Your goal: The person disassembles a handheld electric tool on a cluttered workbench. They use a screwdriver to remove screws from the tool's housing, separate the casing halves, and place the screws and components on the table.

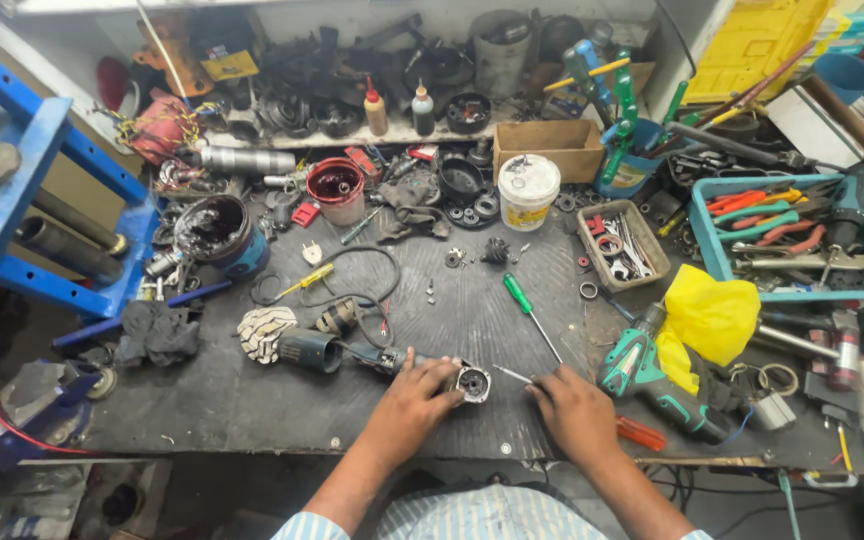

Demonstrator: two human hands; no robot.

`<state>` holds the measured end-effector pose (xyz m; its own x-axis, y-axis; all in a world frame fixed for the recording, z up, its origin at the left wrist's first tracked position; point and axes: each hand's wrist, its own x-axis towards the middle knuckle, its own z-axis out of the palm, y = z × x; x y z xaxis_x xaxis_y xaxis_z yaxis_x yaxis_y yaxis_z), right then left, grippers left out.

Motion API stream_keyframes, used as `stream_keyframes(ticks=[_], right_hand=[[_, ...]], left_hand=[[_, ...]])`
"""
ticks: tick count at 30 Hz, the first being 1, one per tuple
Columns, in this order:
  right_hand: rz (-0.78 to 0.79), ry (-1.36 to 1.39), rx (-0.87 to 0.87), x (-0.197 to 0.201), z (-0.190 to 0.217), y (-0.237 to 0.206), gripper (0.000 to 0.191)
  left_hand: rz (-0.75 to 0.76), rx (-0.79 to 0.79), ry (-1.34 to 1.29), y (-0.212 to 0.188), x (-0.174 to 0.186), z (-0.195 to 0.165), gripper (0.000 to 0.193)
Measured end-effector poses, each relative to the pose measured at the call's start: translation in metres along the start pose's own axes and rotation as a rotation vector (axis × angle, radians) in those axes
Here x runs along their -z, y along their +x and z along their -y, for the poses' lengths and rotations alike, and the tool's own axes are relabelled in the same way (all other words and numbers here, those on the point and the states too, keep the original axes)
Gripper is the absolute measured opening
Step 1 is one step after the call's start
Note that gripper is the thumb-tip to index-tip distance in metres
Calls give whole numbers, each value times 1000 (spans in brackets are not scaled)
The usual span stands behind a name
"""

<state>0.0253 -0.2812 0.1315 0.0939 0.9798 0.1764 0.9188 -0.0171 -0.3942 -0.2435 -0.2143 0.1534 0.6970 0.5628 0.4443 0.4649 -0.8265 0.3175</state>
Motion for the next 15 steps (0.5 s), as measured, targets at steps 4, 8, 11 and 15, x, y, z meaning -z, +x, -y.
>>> stream_keyframes(ticks=[4, 8, 11, 15], right_hand=[[-44, 30, 148, 7, -4, 10, 30], [-157, 23, 169, 17, -21, 0, 40], [-208, 41, 161, 23, -33, -13, 40], [-205, 56, 153, 30, -40, -33, 37]], left_hand=[[-18, 155, -89, 18, -5, -17, 16], [51, 286, -184, 29, -10, -18, 26], [21, 256, -174, 27, -11, -14, 26], [1, 185, -103, 22, -14, -17, 22]])
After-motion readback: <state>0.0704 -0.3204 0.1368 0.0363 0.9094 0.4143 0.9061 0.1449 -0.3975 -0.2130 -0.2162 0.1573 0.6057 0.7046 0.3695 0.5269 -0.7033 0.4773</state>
